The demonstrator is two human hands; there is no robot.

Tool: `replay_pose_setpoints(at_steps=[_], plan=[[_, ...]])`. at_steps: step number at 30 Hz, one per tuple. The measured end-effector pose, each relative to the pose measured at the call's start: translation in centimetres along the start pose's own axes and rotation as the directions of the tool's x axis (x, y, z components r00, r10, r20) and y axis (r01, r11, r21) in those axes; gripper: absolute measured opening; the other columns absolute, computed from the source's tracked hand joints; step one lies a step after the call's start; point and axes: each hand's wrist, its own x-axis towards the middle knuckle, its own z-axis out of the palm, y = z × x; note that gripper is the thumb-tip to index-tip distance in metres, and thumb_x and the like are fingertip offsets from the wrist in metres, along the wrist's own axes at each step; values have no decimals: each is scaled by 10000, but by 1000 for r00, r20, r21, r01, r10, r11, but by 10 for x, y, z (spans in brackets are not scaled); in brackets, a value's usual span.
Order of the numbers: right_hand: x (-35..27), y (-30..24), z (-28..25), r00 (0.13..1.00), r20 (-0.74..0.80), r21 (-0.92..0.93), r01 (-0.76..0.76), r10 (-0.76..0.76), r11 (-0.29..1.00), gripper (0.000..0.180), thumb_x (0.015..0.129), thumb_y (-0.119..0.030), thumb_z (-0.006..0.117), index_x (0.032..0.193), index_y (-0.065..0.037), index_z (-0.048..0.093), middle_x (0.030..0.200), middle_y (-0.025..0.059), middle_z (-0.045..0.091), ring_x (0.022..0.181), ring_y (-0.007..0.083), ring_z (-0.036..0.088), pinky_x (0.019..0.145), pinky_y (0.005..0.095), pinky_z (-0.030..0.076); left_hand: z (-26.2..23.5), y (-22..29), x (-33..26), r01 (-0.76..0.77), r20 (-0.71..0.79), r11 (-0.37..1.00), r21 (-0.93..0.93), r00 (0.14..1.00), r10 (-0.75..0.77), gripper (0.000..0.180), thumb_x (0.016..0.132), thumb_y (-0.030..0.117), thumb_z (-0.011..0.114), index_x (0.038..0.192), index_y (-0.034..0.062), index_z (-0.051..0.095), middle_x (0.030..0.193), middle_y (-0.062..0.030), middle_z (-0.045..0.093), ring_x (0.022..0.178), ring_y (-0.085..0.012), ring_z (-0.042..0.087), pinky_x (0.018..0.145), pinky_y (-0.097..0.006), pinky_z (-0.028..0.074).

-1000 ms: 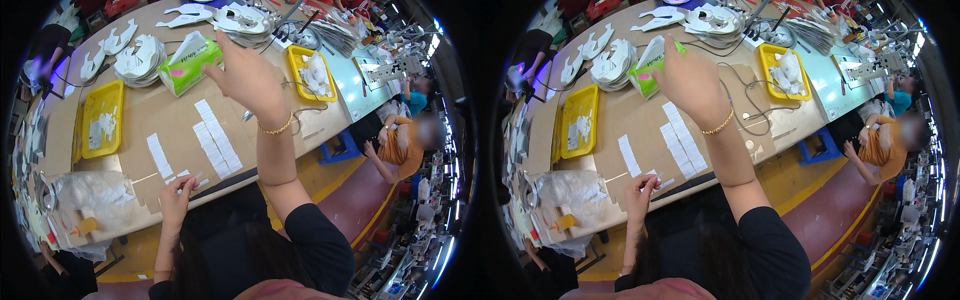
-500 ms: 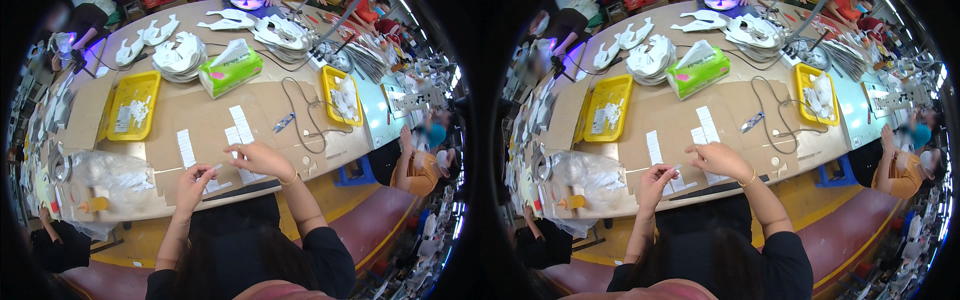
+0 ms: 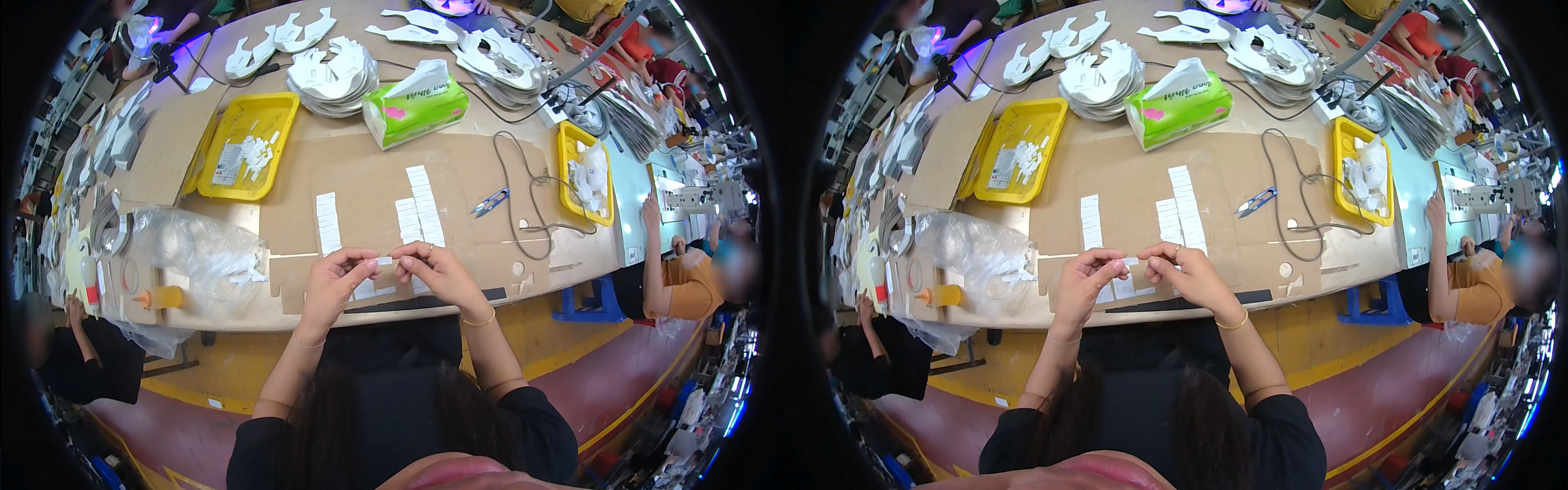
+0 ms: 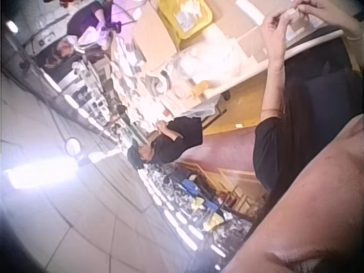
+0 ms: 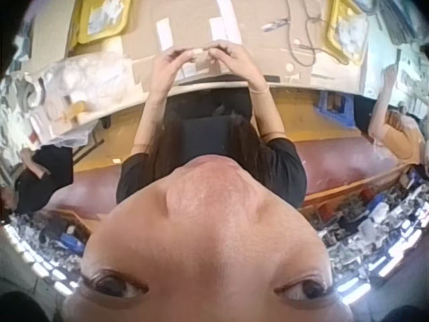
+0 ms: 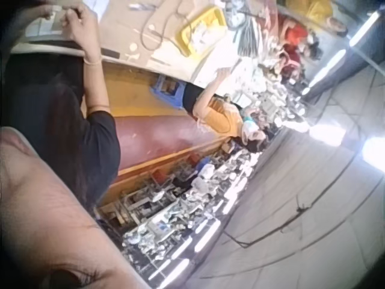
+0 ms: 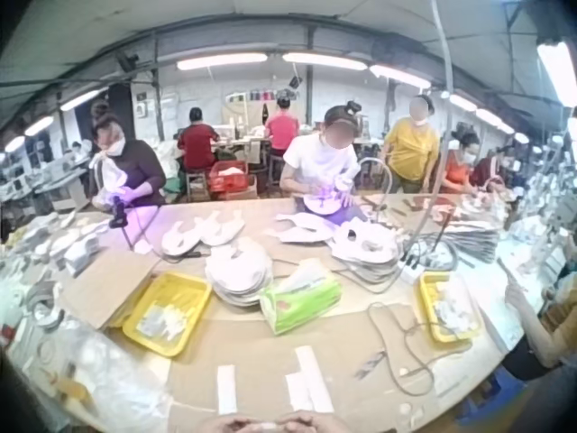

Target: The person repeatedly picks small white rectangular pieces from a tray, folds or bends them by hand, and places them on a cardboard sheet. The person also moves a tissue box and a yellow tray on the table to access the work area.

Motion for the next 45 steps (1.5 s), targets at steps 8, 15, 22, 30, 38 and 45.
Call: replay_pose_setpoints(at_steps=[8, 15, 22, 30, 38, 45], plan=[[2, 6, 7, 1000, 23, 454, -11, 1, 891, 171, 952, -137, 615, 1006, 16, 668, 858, 68, 680, 793, 131, 622, 766, 272, 513, 6, 18, -6, -17, 52, 999, -33, 998, 19, 131, 876, 54, 685, 980, -13, 643, 834, -51, 657, 765, -115, 620, 730, -243, 492], [4, 6, 11, 994, 77, 634, 11, -78, 773, 163, 908, -130, 672, 973, 19, 671, 862, 90, 678, 796, 158, 638, 747, 276, 527, 10, 28, -11, -74, 59, 997, -35, 995, 76, 137, 881, 40, 677, 1001, -20, 648, 847, -56, 661, 768, -111, 624, 714, -236, 499], [3, -2, 17, 983, 126, 652, 21, -136, 758, 145, 875, -108, 699, 934, 23, 683, 864, 88, 661, 781, 165, 644, 726, 276, 544, 14, 37, -19, -132, 76, 985, 112, 989, 124, 130, 877, 17, 674, 1000, -24, 661, 903, -61, 668, 847, -113, 614, 741, -236, 484], [-11, -20, 22, 976, -12, 437, 200, -217, 877, 109, 817, -46, 741, 899, 15, 703, 864, 77, 661, 777, 144, 633, 699, 251, 522, 19, 52, -32, -308, 143, 899, 311, 950, 276, 122, 829, -62, 676, 950, -47, 666, 893, -104, 665, 844, -153, 625, 762, -268, 485], [-22, -38, 27, 878, -98, 31, 473, -468, 881, 119, 749, -70, 794, 842, -56, 721, 786, 30, 699, 704, 116, 601, 885, 352, 409, 23, 63, -45, -428, 213, 835, 345, 903, 374, 145, 779, -93, 690, 912, -38, 677, 858, -111, 675, 785, -166, 618, 737, -266, 477], [-35, -54, 31, 808, -111, -190, 554, -579, 810, 146, 717, -144, 829, 799, -105, 714, 745, -6, 702, 664, 105, 628, 918, 378, 382, 25, 64, -50, -582, 279, 740, 336, 812, 512, 186, 755, -2, 733, 929, 59, 712, 798, -43, 676, 701, -165, 628, 655, -269, 453]])
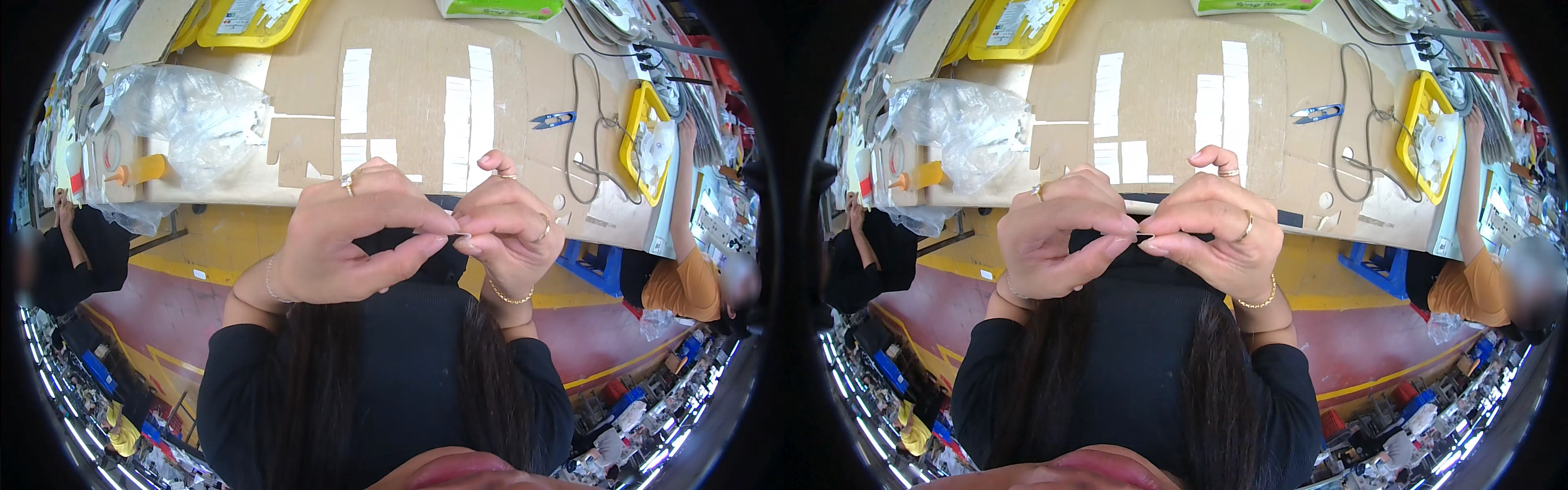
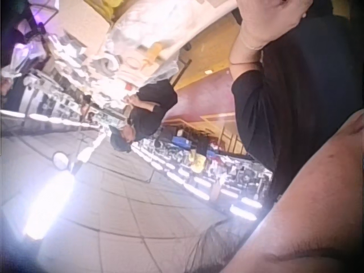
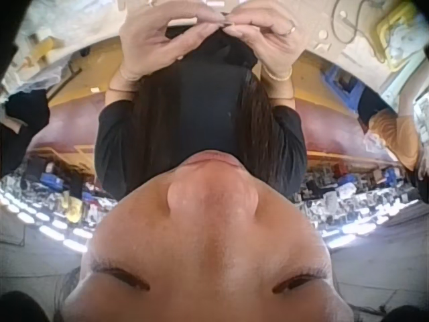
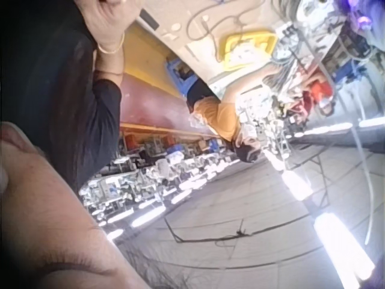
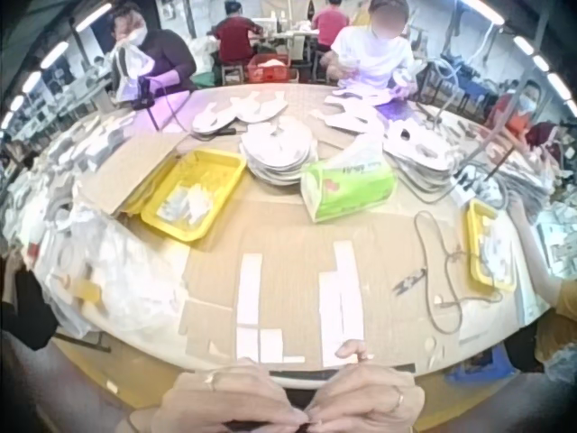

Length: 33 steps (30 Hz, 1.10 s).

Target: The person repeatedly picks small white rectangular pieces from a tray, folds or bends them by hand, and places them on a cardboard sheet. The person also moves a tissue box and a yellow tray on the table to access the work area.

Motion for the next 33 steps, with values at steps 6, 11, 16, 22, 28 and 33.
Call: replay_pose_setpoints(at_steps=[6, 11, 16, 22, 28, 33], plan=[[0, -6, -3, 996, 41, -83, 84, -81, 993, 190, 692, -158, 840, 824, -130, 707, 754, -28, 694, 671, 100, 640, 951, 397, 350, -4, 6, 2, -85, 69, 996, 36, 994, 83, 237, 709, -8, 747, 927, 79, 715, 810, -28, 670, 715, -174, 625, 691, -290, 425], [-1, -9, -2, 996, 30, -92, 89, -86, 992, 174, 708, -187, 830, 804, -134, 695, 729, -27, 671, 653, 105, 635, 973, 418, 329, -4, 7, 3, -117, 75, 992, 37, 991, 114, 243, 707, -9, 750, 929, 84, 717, 818, -22, 669, 725, -166, 628, 700, -287, 415], [1, -10, -3, 996, 41, -82, 80, -77, 993, 204, 675, -164, 849, 820, -154, 706, 755, -42, 689, 674, 94, 646, 985, 396, 321, -5, 7, 3, -117, 89, 992, 43, 990, 113, 245, 708, -8, 750, 933, 82, 716, 819, -23, 671, 732, -164, 633, 703, -287, 411], [1, -9, -3, 997, 42, -113, 73, -68, 991, 188, 675, -166, 851, 793, -162, 705, 744, -45, 681, 672, 93, 638, 990, 396, 313, -5, 6, 3, -117, 94, 992, 49, 989, 112, 247, 707, -5, 754, 933, 84, 715, 817, -20, 671, 731, -162, 634, 708, -289, 411], [-1, -10, -4, 999, 33, -201, 43, -37, 979, 191, 678, -215, 856, 779, -166, 701, 748, -42, 680, 671, 94, 635, 999, 394, 296, -4, 5, 2, -31, 71, 997, 76, 997, 25, 196, 742, 13, 753, 920, 81, 708, 797, -18, 671, 715, -165, 632, 717, -293, 416], [-3, 0, -1, 993, 16, -14, -119, 119, 993, 218, 697, -201, 843, 857, -118, 719, 774, -22, 692, 719, 120, 645, 998, 392, 311, -6, -3, -1, 268, 52, 960, -77, 963, -264, 127, 835, 34, 714, 952, 8, 673, 819, -48, 686, 744, -101, 633, 680, -244, 475]])
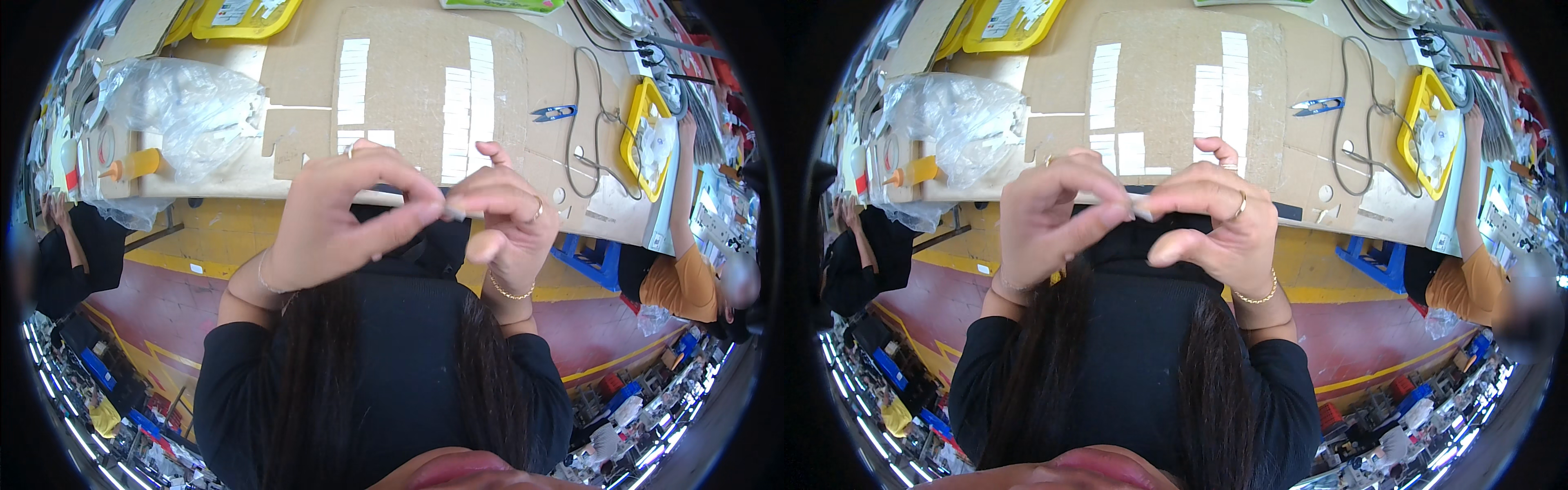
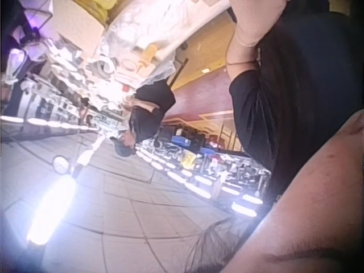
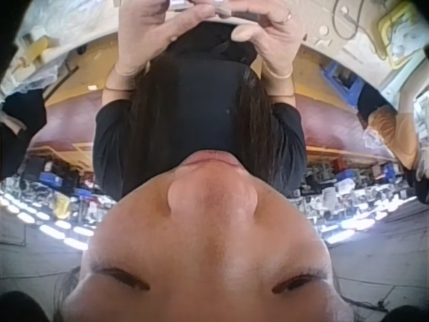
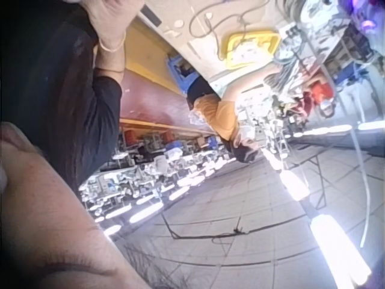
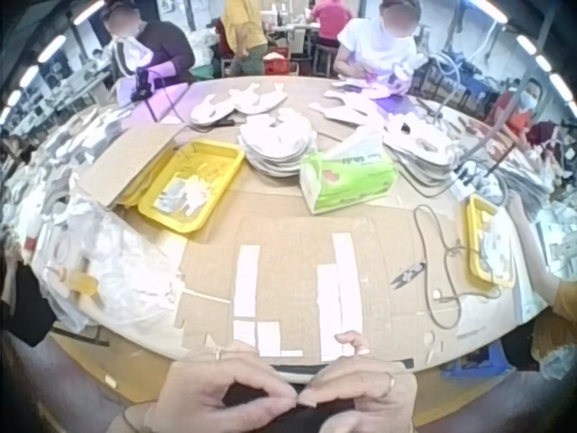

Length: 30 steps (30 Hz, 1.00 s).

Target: The person repeatedly picks small white rectangular pieces from a tray, folds or bends them by hand, and places them on a cardboard sheet. The person also moves a tissue box and a yellow tray on the table to access the work area.

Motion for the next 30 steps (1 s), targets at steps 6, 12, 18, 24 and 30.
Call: replay_pose_setpoints(at_steps=[6, 12, 18, 24, 30], plan=[[-1, 13, -4, 990, 44, 105, -139, 135, 985, 183, 769, -116, 788, 915, -36, 713, 832, 47, 692, 824, 141, 620, 903, 345, 402, 2, -7, 2, 183, -42, 885, -428, 974, -221, 130, 886, 11, 666, 999, -44, 633, 882, -80, 674, 808, -110, 647, 713, -219, 525], [-3, 22, 4, 963, 12, 259, -261, 267, 930, 138, 806, 21, 728, 914, -10, 648, 895, 63, 625, 861, 120, 554, 771, 241, 431, -4, -15, 9, 225, -78, 914, -337, 961, -266, 143, 890, 34, 665, 1008, -44, 650, 877, -71, 683, 799, -90, 645, 711, -222, 521], [1, 30, 0, 966, -77, 141, -235, 248, 962, 144, 780, 33, 740, 821, -26, 615, 828, 45, 608, 794, 103, 544, 751, 224, 410, -75, -69, 64, 29, -494, 996, 80, 869, 14, 195, 893, 101, 665, 1024, -43, 670, 888, -70, 700, 826, -126, 654, 787, -255, 517], [-6, 55, -9, 988, 20, -564, -118, 156, 818, 82, 800, -143, 746, 850, -101, 697, 814, 30, 620, 786, 194, 577, 883, 337, 319, -167, -124, 123, 290, -545, 547, 785, 744, 386, 292, 827, 263, 714, 1042, 66, 728, 1186, -181, 623, 1104, -297, 561, 970, -388, 416], [-18, 84, 6, 930, 212, -803, -10, 300, 596, 210, 732, -190, 777, 926, -140, 716, 1016, 9, 561, 990, 202, 527, 927, 418, 273, -119, -144, 81, 269, -415, 427, 863, 861, 295, 396, 804, 364, 746, 1150, 179, 696, 1387, -150, 482, 1275, -362, 380, 1046, -472, 349]])
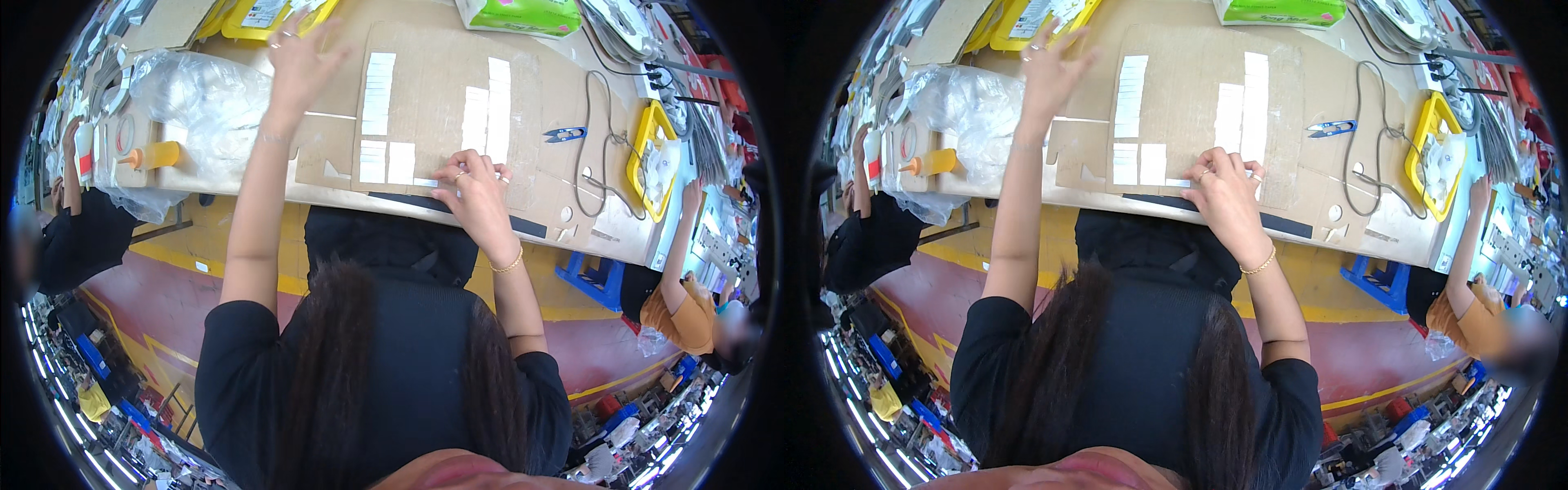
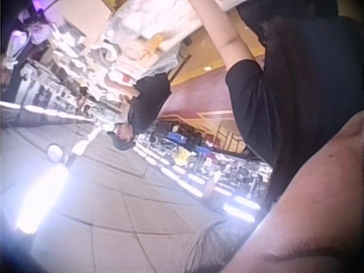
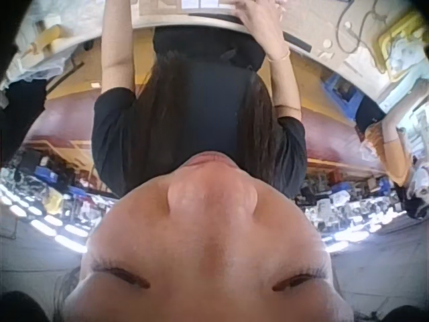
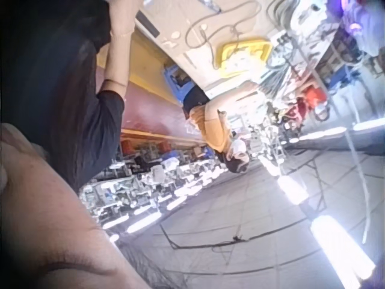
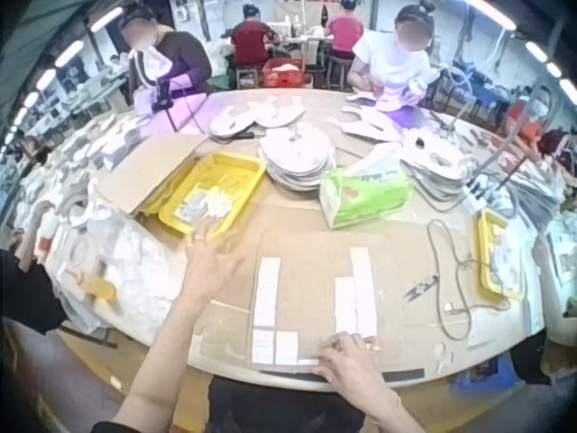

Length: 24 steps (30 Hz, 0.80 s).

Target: The person repeatedly picks small white rectangular pieces from a tray, folds or bends them by hand, and places them on a cardboard sheet. The person also moves a tissue box and a yellow tray on the table to access the work area.

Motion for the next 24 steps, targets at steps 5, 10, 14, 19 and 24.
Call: replay_pose_setpoints(at_steps=[5, 10, 14, 19, 24], plan=[[6, 3, 15, 998, 19, -29, 55, -54, 998, 200, 710, -178, 782, 886, -126, 703, 1013, 10, 554, 999, 201, 519, 909, 424, 273, -21, 45, -73, -163, 322, 974, -157, 924, 206, 589, 706, 359, 813, 1245, 213, 625, 1521, -150, 292, 1373, -416, 226, 1116, -530, 236], [6, 5, 17, 999, 13, -25, 52, -51, 998, 208, 690, -180, 790, 860, -119, 686, 1005, 8, 546, 999, 203, 512, 887, 420, 269, -30, 74, -114, -178, 484, 960, -218, 834, 264, 684, 642, 320, 854, 1270, 240, 597, 1570, -152, 162, 1452, -418, 55, 1125, -625, 135], [9, 7, 16, 997, 39, -24, 61, -60, 998, 191, 693, -187, 789, 817, -116, 663, 1024, 9, 524, 1017, 214, 486, 882, 427, 263, -20, 84, -120, -225, 498, 954, -197, 816, 295, 738, 615, 316, 869, 1289, 246, 576, 1580, -148, 136, 1460, -418, 16, 1117, -660, 105], [15, 8, 12, 990, 120, -22, 81, -78, 996, 172, 713, -190, 777, 789, -120, 641, 1042, 13, 507, 1046, 220, 457, 887, 437, 261, -15, 89, -114, -243, 531, 955, -173, 794, 298, 714, 605, 317, 871, 1253, 225, 585, 1585, -145, 122, 1461, -419, 10, 1111, -674, 98], [19, 10, 8, 978, 171, -15, 126, -122, 992, 162, 743, -195, 755, 788, -110, 625, 1047, 17, 506, 1050, 232, 457, 909, 473, 268, -17, 92, -115, -250, 536, 950, -185, 785, 311, 663, 620, 274, 862, 1221, 209, 590, 1585, -146, 123, 1461, -421, 10, 1107, -679, 106]])
